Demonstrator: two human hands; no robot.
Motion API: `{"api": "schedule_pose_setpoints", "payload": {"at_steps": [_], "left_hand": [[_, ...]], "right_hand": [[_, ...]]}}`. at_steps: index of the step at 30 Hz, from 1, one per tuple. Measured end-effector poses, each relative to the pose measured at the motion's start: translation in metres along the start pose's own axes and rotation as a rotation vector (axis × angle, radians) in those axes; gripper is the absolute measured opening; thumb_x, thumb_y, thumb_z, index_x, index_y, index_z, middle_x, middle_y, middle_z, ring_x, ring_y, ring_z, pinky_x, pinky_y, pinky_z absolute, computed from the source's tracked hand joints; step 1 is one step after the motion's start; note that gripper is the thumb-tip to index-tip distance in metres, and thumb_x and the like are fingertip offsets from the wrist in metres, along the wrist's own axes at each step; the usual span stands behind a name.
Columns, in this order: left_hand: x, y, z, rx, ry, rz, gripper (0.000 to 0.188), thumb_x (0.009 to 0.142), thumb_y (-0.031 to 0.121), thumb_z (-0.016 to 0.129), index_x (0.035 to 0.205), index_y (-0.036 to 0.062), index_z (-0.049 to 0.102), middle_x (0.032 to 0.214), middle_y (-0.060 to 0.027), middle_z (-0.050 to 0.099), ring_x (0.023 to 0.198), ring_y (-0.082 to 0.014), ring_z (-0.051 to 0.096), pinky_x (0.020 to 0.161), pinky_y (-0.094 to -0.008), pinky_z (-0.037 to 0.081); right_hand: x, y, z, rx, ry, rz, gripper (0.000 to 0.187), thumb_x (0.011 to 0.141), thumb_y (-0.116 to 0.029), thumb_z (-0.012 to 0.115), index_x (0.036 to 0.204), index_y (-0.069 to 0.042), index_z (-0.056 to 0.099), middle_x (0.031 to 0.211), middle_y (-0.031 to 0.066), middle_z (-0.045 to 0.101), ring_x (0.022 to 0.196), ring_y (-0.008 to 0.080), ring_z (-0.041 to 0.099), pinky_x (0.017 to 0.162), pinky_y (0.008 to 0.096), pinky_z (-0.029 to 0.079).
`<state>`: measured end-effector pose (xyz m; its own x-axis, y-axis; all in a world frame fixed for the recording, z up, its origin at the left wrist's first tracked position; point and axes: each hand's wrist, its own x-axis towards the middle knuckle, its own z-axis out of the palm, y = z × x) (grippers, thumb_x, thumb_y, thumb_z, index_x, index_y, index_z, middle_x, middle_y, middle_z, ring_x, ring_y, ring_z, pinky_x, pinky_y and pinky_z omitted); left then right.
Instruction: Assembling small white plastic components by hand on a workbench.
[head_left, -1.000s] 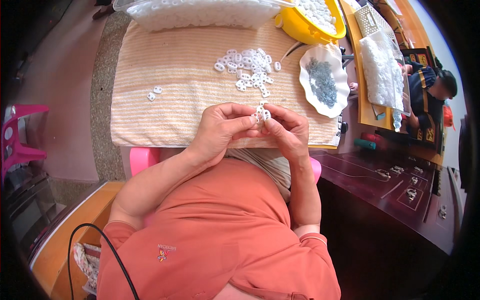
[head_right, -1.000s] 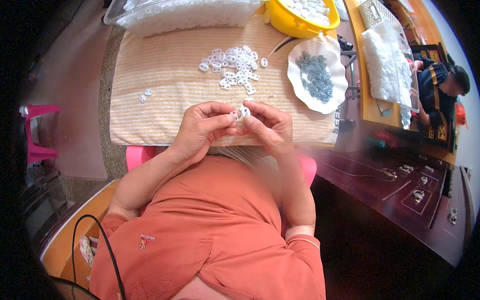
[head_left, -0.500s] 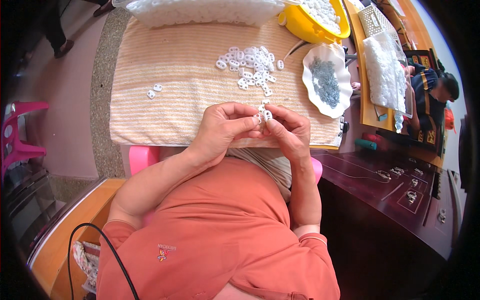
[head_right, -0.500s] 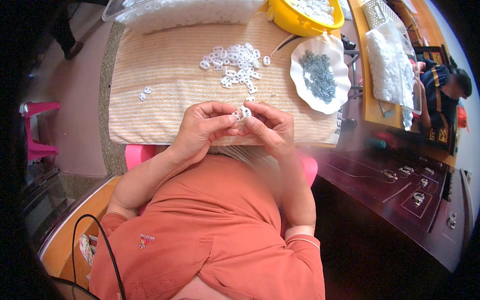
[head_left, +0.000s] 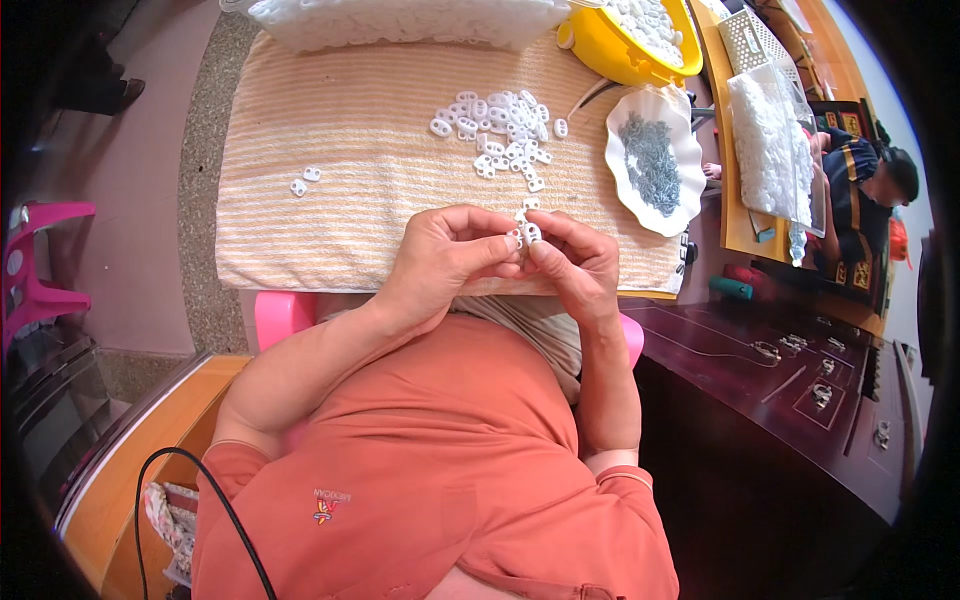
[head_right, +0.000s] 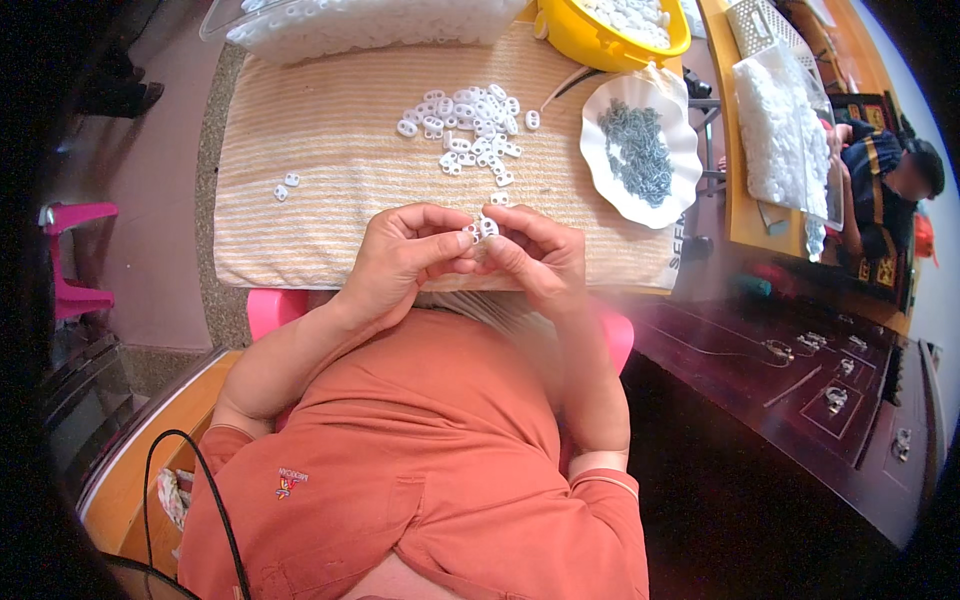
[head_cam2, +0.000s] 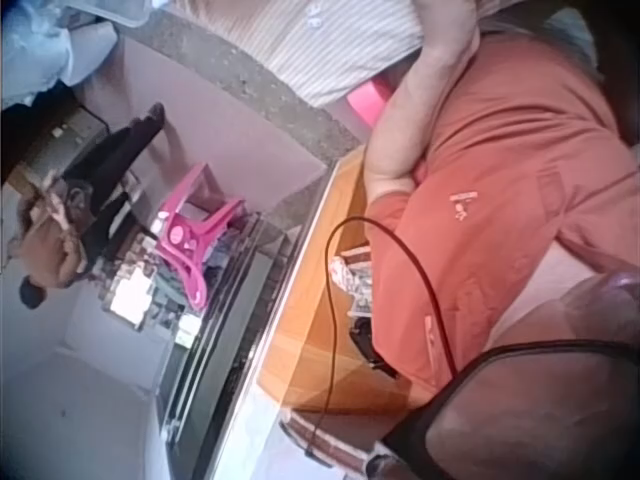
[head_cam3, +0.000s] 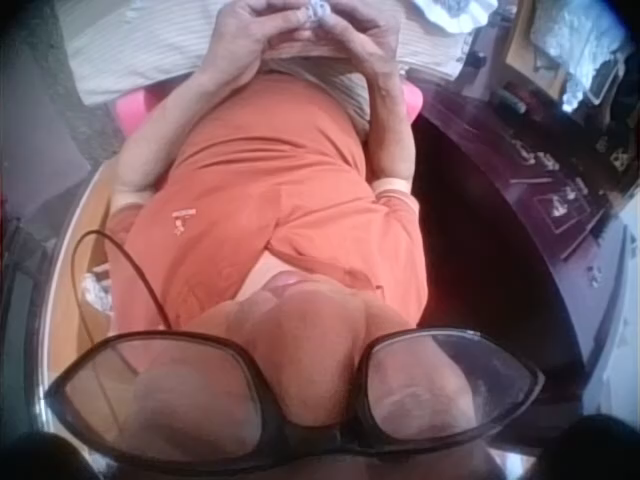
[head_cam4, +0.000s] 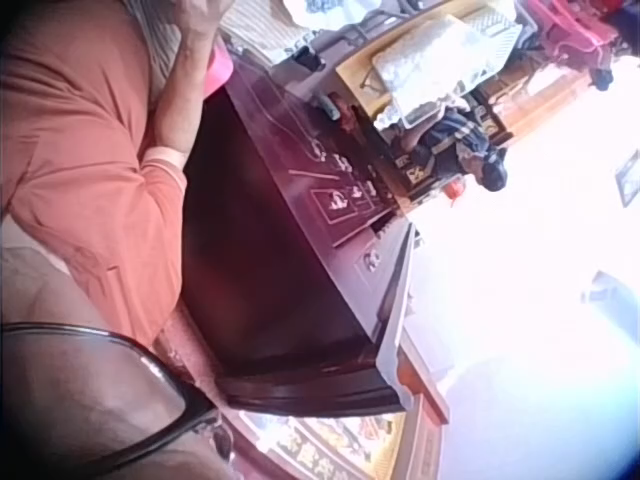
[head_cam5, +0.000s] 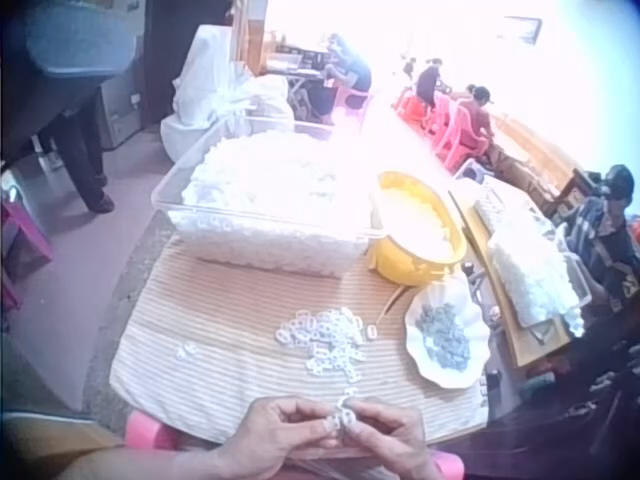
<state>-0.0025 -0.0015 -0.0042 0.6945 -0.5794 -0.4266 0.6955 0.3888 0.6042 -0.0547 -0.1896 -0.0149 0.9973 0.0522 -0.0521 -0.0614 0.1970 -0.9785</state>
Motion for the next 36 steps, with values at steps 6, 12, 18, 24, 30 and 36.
{"api": "schedule_pose_setpoints", "payload": {"at_steps": [6, 12, 18, 24, 30, 36], "left_hand": [[-0.0005, -0.0006, -0.0003, -0.003, 0.003, -0.005, 0.015, 0.086, 0.001, 0.065, 0.1, -0.004, 0.063, 0.086, -0.0087, 0.067, 0.075, -0.0126, 0.066, 0.071, -0.0237, 0.057], [0.0002, -0.0019, -0.001, 0.014, -0.008, -0.004, 0.015, 0.086, 0.003, 0.066, 0.1, -0.003, 0.064, 0.087, -0.008, 0.067, 0.075, -0.0116, 0.065, 0.07, -0.0231, 0.057], [-0.0001, -0.0019, -0.0017, 0.022, -0.018, -0.008, 0.015, 0.087, 0.003, 0.065, 0.1, -0.0028, 0.063, 0.089, -0.0078, 0.067, 0.074, -0.0114, 0.065, 0.07, -0.0231, 0.057], [-0.0003, -0.0014, -0.0015, 0.039, -0.033, -0.014, 0.014, 0.088, 0.004, 0.064, 0.1, -0.0023, 0.063, 0.086, -0.0082, 0.067, 0.075, -0.0129, 0.065, 0.07, -0.0248, 0.057], [-0.0013, 0.0007, -0.0003, 0.043, -0.029, -0.03, 0.014, 0.088, 0.005, 0.065, 0.1, -0.0026, 0.063, 0.085, -0.008, 0.066, 0.074, -0.0122, 0.065, 0.069, -0.0242, 0.056], [-0.0014, 0.0019, -0.0006, 0.009, -0.059, -0.039, 0.014, 0.088, 0.005, 0.065, 0.1, -0.0017, 0.063, 0.085, -0.0079, 0.066, 0.073, -0.0119, 0.064, 0.07, -0.0252, 0.056]], "right_hand": [[0.0001, -0.0016, 0.0027, -0.001, -0.002, -0.002, 0.031, 0.09, 0.004, 0.059, 0.12, 0.005, 0.059, 0.1, 0.0111, 0.062, 0.086, 0.0143, 0.063, 0.072, 0.0237, 0.055], [-0.0006, 0.0007, 0.0014, 0.029, -0.016, 0.0, 0.03, 0.09, 0.004, 0.059, 0.12, 0.005, 0.059, 0.1, 0.0117, 0.062, 0.085, 0.0147, 0.064, 0.072, 0.0237, 0.055], [-0.0014, 0.0, 0.0023, 0.056, -0.014, 0.009, 0.031, 0.09, 0.004, 0.058, 0.121, 0.006, 0.059, 0.1, 0.0123, 0.063, 0.085, 0.0147, 0.065, 0.071, 0.0233, 0.056], [-0.0027, 0.0015, 0.0015, 0.08, -0.019, 0.047, 0.03, 0.09, 0.003, 0.059, 0.12, 0.006, 0.059, 0.099, 0.0123, 0.064, 0.081, 0.0147, 0.066, 0.071, 0.0235, 0.056], [-0.0039, 0.0019, 0.0021, 0.078, 0.001, 0.069, 0.031, 0.09, 0.002, 0.06, 0.121, 0.006, 0.059, 0.097, 0.0116, 0.067, 0.078, 0.0137, 0.066, 0.07, 0.0241, 0.056], [-0.0042, 0.0049, 0.0016, 0.105, 0.014, 0.06, 0.031, 0.089, 0.0, 0.062, 0.12, 0.006, 0.059, 0.097, 0.0119, 0.067, 0.076, 0.0128, 0.064, 0.068, 0.0227, 0.054]]}}
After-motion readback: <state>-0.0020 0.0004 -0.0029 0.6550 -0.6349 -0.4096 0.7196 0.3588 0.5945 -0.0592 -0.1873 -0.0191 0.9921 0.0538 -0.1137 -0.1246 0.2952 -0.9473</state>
